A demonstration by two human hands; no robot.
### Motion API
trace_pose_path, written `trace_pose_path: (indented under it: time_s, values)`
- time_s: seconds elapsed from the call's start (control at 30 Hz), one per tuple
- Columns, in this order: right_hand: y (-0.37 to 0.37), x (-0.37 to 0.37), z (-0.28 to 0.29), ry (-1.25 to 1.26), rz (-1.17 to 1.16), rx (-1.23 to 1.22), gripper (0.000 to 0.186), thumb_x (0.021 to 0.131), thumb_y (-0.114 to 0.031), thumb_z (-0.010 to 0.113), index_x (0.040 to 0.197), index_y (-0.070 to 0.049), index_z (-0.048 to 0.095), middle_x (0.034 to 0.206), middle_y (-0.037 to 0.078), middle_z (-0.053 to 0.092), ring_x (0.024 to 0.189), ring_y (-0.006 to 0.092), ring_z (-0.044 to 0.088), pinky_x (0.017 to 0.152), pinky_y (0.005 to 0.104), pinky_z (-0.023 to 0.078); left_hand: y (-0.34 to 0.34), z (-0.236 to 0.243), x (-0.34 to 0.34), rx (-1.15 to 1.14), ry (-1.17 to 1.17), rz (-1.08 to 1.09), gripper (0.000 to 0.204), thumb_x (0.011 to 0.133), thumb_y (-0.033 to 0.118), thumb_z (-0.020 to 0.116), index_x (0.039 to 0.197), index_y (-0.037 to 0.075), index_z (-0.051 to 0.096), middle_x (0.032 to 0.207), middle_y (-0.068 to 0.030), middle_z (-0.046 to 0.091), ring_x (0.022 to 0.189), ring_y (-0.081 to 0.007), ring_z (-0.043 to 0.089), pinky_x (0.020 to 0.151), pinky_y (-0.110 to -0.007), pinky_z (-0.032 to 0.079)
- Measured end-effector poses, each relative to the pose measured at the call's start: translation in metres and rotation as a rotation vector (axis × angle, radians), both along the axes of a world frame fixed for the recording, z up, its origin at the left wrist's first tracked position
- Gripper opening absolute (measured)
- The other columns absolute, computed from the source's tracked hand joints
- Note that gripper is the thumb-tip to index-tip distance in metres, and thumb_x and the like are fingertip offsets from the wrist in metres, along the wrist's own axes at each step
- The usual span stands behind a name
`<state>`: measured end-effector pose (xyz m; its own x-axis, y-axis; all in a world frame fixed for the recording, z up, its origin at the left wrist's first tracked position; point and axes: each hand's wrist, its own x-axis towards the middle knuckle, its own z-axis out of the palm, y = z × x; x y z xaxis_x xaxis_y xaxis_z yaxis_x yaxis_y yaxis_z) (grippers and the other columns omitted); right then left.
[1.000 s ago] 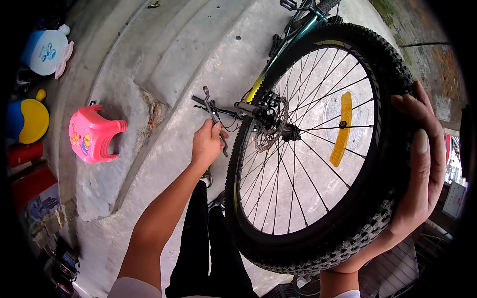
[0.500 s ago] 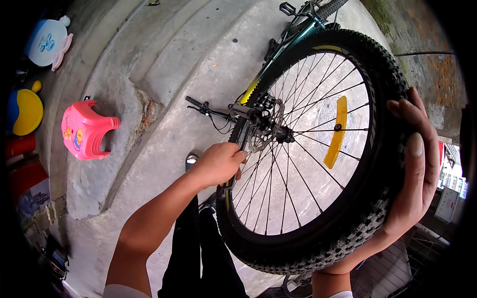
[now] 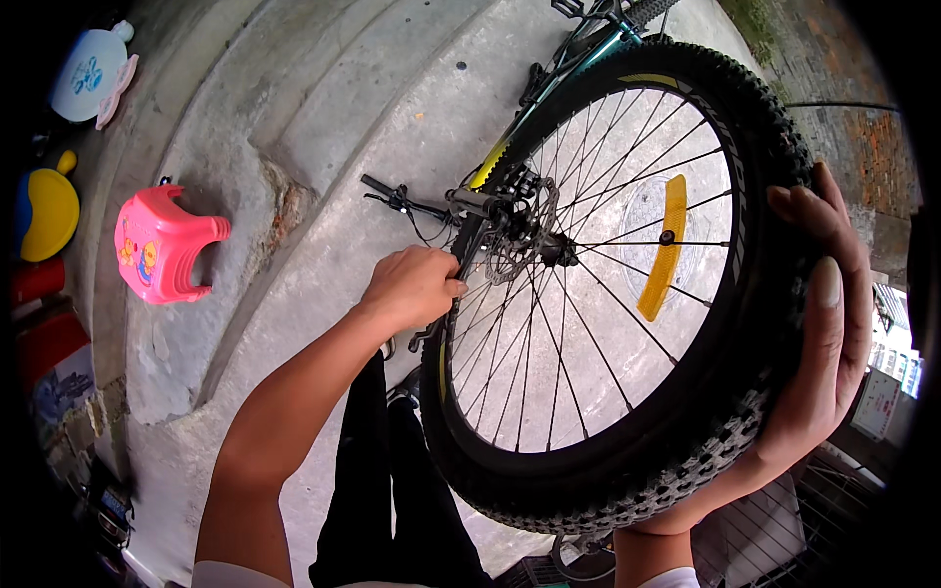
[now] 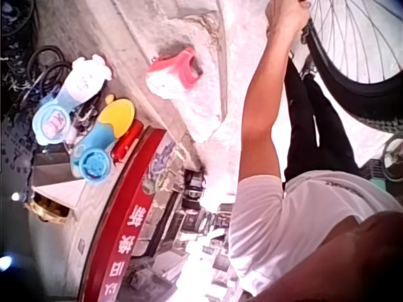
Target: The person works on a bicycle by rotating the pedals by hand, spinning the wheels, and using a wrench to tighten or loosen bolts on the axle and handlebars.
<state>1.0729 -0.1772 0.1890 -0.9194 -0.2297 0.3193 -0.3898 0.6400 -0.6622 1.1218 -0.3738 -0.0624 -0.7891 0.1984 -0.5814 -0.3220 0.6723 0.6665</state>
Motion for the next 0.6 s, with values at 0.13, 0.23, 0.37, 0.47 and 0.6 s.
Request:
trace_pose_path:
  time_s: [0.13,0.23,0.37,0.47,0.6]
  values:
    - [0.000,-0.003,-0.003,0.061,-0.004,0.091,0.036,0.101,-0.020,0.044,0.119,0.003,0.066,0.124,0.020,0.064,0.136,0.0304,0.047,0.117,0.0440,0.028,0.001,-0.001,0.000,-0.150,0.008,-0.089,0.022,0.088,0.026,0.067,0.087,0.004,0.068,0.088,-0.0179,0.069,0.091,-0.0388,0.065,0.079,-0.048,0.049]
    - [-0.001,-0.002,0.002,0.048,-0.037,0.104,0.033,0.099,-0.019,0.051,0.117,0.004,0.066,0.122,0.017,0.066,0.133,0.0283,0.049,0.116,0.0421,0.028,0.005,-0.012,-0.001,-0.143,0.043,-0.081,0.022,0.088,0.026,0.067,0.095,0.005,0.068,0.090,-0.0175,0.069,0.094,-0.0384,0.065,0.081,-0.049,0.050]
    - [0.007,-0.013,0.004,0.028,0.055,0.122,0.025,0.095,-0.014,0.058,0.110,0.002,0.069,0.115,0.011,0.067,0.135,0.0273,0.042,0.114,0.0402,0.026,0.006,-0.015,-0.010,-0.127,0.054,-0.122,0.026,0.089,0.026,0.067,0.104,0.005,0.064,0.090,-0.0176,0.070,0.097,-0.0384,0.065,0.082,-0.049,0.050]
    - [0.009,-0.013,0.003,0.053,0.063,0.108,0.020,0.092,-0.009,0.061,0.106,0.001,0.071,0.108,0.008,0.069,0.131,0.0290,0.044,0.111,0.0404,0.029,0.011,-0.017,-0.005,-0.177,0.075,-0.166,0.027,0.089,0.025,0.067,0.106,0.005,0.062,0.090,-0.0172,0.070,0.097,-0.0389,0.065,0.081,-0.050,0.050]
    - [0.011,-0.013,0.005,0.076,0.088,0.126,0.019,0.092,-0.010,0.062,0.105,0.000,0.071,0.107,0.007,0.069,0.131,0.0285,0.044,0.111,0.0398,0.030,0.012,-0.036,-0.007,-0.207,0.143,-0.097,0.027,0.089,0.022,0.066,0.108,0.005,0.058,0.089,-0.0151,0.070,0.092,-0.0400,0.066,0.076,-0.049,0.051]
